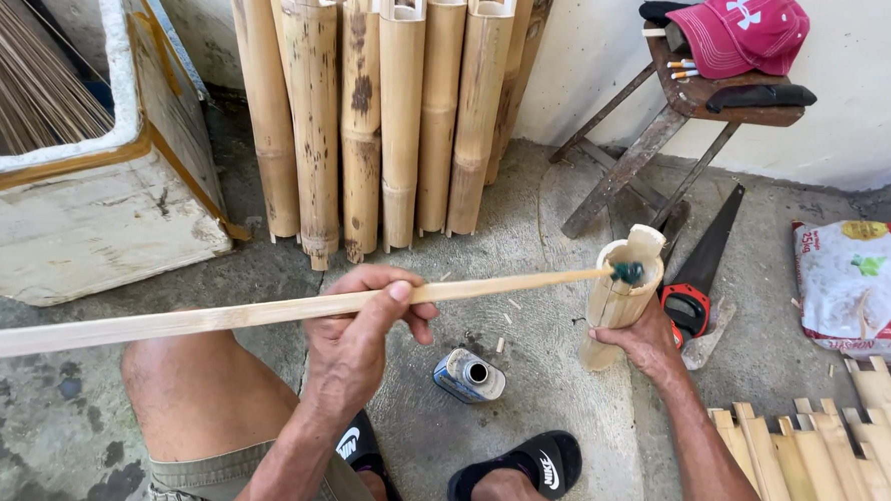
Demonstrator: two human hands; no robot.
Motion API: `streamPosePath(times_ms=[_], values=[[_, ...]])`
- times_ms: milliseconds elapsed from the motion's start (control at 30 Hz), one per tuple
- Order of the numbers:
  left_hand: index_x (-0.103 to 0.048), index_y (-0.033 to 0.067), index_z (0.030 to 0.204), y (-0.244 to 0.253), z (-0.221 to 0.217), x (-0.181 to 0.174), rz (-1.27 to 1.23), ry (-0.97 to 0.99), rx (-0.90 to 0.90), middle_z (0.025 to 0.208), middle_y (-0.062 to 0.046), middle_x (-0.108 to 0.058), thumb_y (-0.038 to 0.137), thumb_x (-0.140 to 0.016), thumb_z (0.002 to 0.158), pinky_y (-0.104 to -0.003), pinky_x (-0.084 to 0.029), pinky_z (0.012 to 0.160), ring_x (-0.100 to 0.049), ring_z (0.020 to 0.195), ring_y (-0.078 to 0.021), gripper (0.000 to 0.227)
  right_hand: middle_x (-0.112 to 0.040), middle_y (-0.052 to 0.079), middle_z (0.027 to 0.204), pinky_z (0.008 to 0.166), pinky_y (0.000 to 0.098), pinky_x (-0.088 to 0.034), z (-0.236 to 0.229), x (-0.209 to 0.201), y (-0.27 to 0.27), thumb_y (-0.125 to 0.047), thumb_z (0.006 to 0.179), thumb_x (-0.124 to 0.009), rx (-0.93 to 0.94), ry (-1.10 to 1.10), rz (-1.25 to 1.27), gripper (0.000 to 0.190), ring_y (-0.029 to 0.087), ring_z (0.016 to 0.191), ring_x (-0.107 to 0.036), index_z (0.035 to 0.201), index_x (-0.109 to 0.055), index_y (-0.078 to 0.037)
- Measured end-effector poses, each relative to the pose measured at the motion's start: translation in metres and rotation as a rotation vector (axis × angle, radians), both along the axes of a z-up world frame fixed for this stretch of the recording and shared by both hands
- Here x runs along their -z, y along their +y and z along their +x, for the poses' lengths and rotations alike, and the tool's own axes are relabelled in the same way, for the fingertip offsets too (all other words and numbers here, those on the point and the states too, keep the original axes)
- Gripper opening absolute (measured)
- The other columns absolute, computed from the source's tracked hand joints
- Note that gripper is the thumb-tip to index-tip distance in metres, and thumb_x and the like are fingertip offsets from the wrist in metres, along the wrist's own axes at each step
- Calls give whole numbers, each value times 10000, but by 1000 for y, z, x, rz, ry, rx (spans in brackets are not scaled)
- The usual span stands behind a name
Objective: Apply adhesive or sealant to the inner and outer surfaces of bamboo tubes using a wooden applicator stick.
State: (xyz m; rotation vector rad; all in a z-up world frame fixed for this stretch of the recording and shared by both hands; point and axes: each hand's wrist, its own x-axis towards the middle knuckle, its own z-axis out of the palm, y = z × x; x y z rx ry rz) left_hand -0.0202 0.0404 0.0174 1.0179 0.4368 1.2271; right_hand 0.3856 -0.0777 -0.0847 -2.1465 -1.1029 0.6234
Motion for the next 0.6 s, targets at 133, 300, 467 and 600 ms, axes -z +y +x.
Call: streamPosePath(times_ms=[133, 300, 467, 600], values=[[-699, -66, 1052, 10, 1, -3, -42, 129, 23, 832, -184, -747, 50, -600, 1007, -334, -626, 608, -716, 660, -202, 158, -726, 109, 1138, 955, 383, -554, 1, -3, 1, -90, 570, -920, -45, -32, 99, 843, 238, 1065, -708, 1313, -527, -29], [-706, -42, 1082, 14, 15, -14, 100, 44, -52, 862, -165, -758, 68, -600, 1032, -337, -641, 609, -733, 678, -198, 161, -740, 95, 1163, 982, 367, -564, 1, 0, -1, -93, 576, -916, -25, 6, 22, 812, 219, 1091, -717, 1306, -564, -44], [-700, -27, 1071, 15, 45, -20, 71, 112, 31, 854, -150, -758, 90, -595, 1026, -325, -643, 601, -733, 677, -180, 164, -702, 104, 1203, 996, 369, -533, -8, -6, 0, -96, 568, -916, -61, 14, 83, 916, 224, 1123, -675, 1373, -481, -42], [-707, -36, 1051, 28, 38, -9, 64, 180, -22, 820, -147, -764, 107, -601, 1010, -322, -648, 555, -725, 636, -181, 182, -713, 115, 1197, 1012, 378, -544, -7, -8, -2, -98, 573, -923, -35, 11, 20, 899, 233, 1127, -692, 1364, -500, -35]])
